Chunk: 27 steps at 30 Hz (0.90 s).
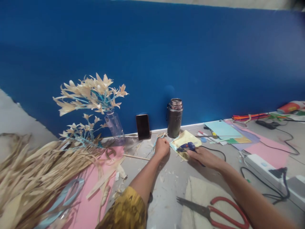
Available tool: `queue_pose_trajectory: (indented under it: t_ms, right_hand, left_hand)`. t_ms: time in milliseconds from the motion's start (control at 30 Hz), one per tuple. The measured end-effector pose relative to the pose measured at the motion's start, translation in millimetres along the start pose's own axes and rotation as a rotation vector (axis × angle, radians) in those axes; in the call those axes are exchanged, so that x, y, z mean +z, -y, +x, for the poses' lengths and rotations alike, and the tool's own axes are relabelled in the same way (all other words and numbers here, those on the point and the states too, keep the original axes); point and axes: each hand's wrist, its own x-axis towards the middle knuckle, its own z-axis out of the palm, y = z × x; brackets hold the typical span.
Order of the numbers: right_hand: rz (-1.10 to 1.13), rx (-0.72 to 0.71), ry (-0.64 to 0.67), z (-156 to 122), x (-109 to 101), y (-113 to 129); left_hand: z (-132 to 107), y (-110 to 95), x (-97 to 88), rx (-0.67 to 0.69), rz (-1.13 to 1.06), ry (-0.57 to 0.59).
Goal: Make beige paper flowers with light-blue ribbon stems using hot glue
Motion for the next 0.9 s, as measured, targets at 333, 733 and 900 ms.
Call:
queue_pose_trajectory:
  t_ms: [333, 733, 900]
  right_hand:
    - [0.001, 0.042, -0.035, 2.0, 3.1, 6.1]
    - [0.156, -0.031, -0.105, -7.6, -7.2, 0.6]
    - [0.293, -0.103, -0.145, -11.8, -14.1, -7.0]
  left_hand:
    - [-2.4, -4.0, -2.6, -0.019, 0.053, 0.023]
    - [-2.0, -2.3, -1.6, -0.046, 0.026, 0.058]
    - [-1.1, -1.6, -0.2, -0.045, 0.004, 0.059]
